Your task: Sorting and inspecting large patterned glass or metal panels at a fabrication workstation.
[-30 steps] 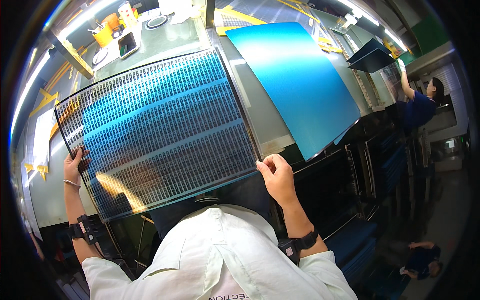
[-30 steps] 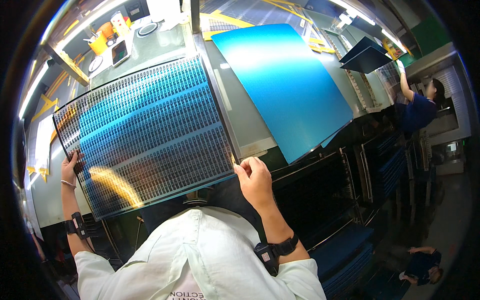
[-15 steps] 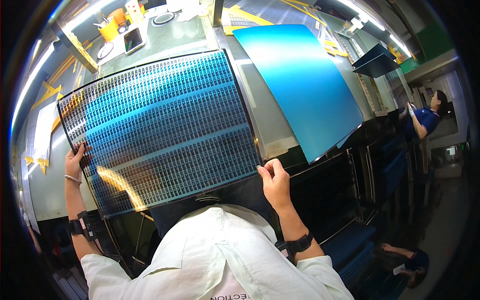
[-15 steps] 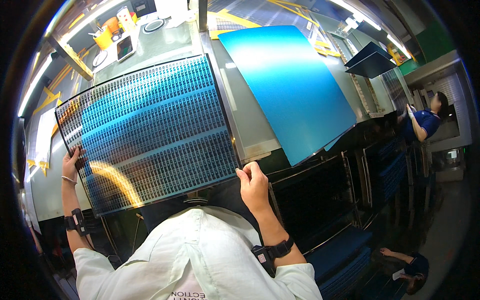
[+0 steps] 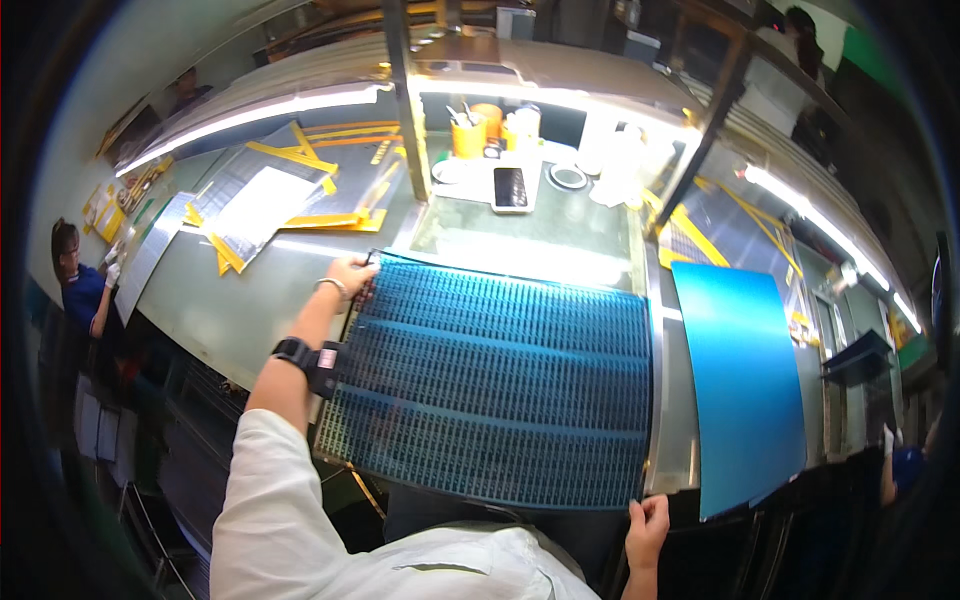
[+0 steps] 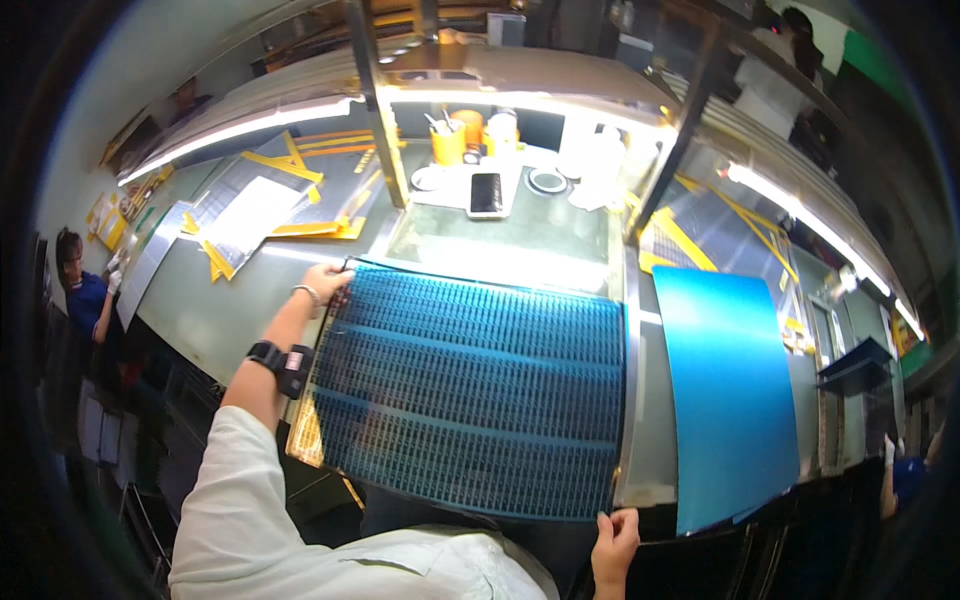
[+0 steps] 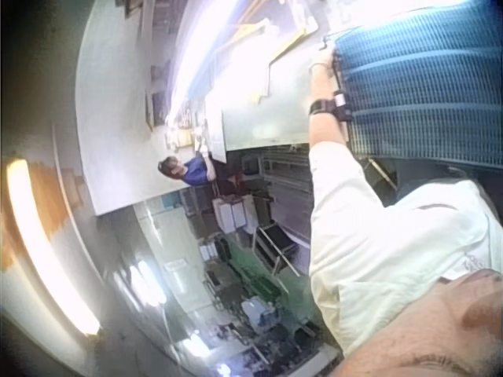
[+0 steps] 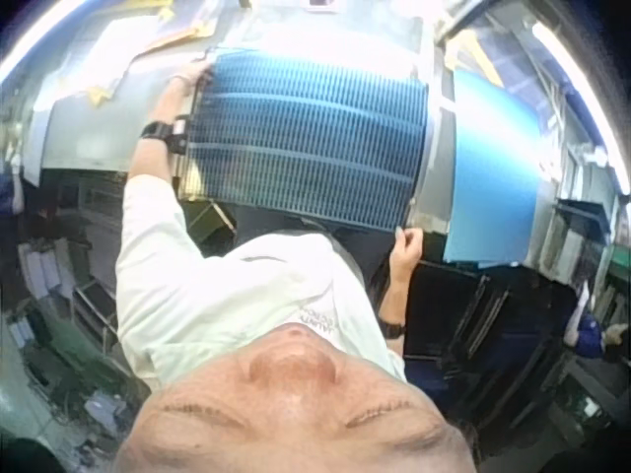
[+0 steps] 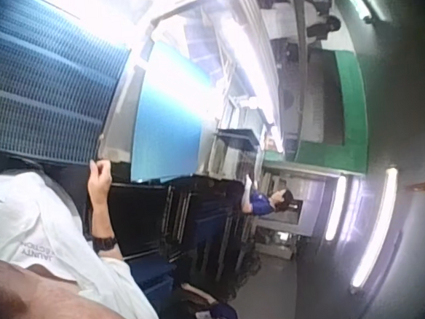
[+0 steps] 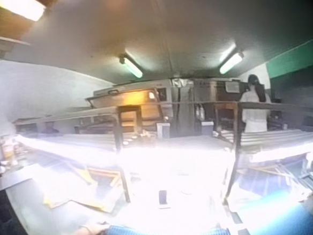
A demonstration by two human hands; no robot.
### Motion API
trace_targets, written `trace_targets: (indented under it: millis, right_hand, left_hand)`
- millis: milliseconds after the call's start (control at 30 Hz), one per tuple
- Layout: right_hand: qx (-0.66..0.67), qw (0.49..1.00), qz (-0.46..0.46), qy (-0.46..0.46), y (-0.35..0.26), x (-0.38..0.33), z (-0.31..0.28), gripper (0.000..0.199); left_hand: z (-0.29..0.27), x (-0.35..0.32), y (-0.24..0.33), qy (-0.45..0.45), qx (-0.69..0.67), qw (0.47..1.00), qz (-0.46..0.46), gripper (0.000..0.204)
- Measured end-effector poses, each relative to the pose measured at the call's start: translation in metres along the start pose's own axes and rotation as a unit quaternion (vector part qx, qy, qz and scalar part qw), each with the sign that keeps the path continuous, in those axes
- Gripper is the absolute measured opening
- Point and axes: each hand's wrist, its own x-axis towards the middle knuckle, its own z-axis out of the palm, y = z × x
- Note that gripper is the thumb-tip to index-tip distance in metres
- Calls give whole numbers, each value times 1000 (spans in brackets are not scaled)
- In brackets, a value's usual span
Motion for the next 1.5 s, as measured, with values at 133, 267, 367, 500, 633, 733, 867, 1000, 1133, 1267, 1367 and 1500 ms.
trace_targets:
  millis: [133, 267, 367, 500, 633, 733, 867, 1000, 1133, 1267, 1367, 1500]
  right_hand:
    - [-5, 1000, 9, -20, -4, -1, -2, 20]
    - [-43, 997, -52, -40, -13, -1, -7, 13]
    - [-6, 999, -28, -46, -19, -1, -9, 15]
    - [-14, 998, -21, -57, -20, -1, -12, 14]
    - [-1, 998, -21, -56, -19, 2, -8, 14]
    - [-19, 997, -30, -71, -26, 3, -9, 11]
    - [-302, 932, -200, 12, -48, 24, -17, 34]
    - [-384, 838, -378, -84, -66, 116, 14, 55]
    - [-402, 834, -375, -44, -74, 234, 72, 48]
    - [-384, 847, -369, 5, -71, 285, 103, 47]
    - [-345, 876, -336, 29, -63, 285, 110, 42]
    - [-329, 890, -315, 27, -57, 280, 109, 47]
  left_hand:
    - [26, 15, 14, 150, 266, 949, 80, 40]
    - [41, 8, 26, 180, 286, 939, 64, 42]
    - [43, 7, 24, 179, 309, 929, 99, 36]
    - [44, 14, 18, 160, 390, 896, 138, 29]
    - [45, 13, 22, 129, 484, 855, 133, 30]
    - [46, 3, 23, 115, 515, 839, 134, 34]
    - [53, -4, 16, 199, 539, 786, 228, 44]
    - [58, -4, 7, 215, 494, 791, 290, 41]
    - [58, -4, 2, 218, 482, 793, 302, 40]
    - [58, -6, 4, 204, 468, 811, 286, 41]
    - [60, -9, 9, 154, 470, 845, 206, 55]
    - [65, -17, 18, 120, 504, 846, 124, 70]
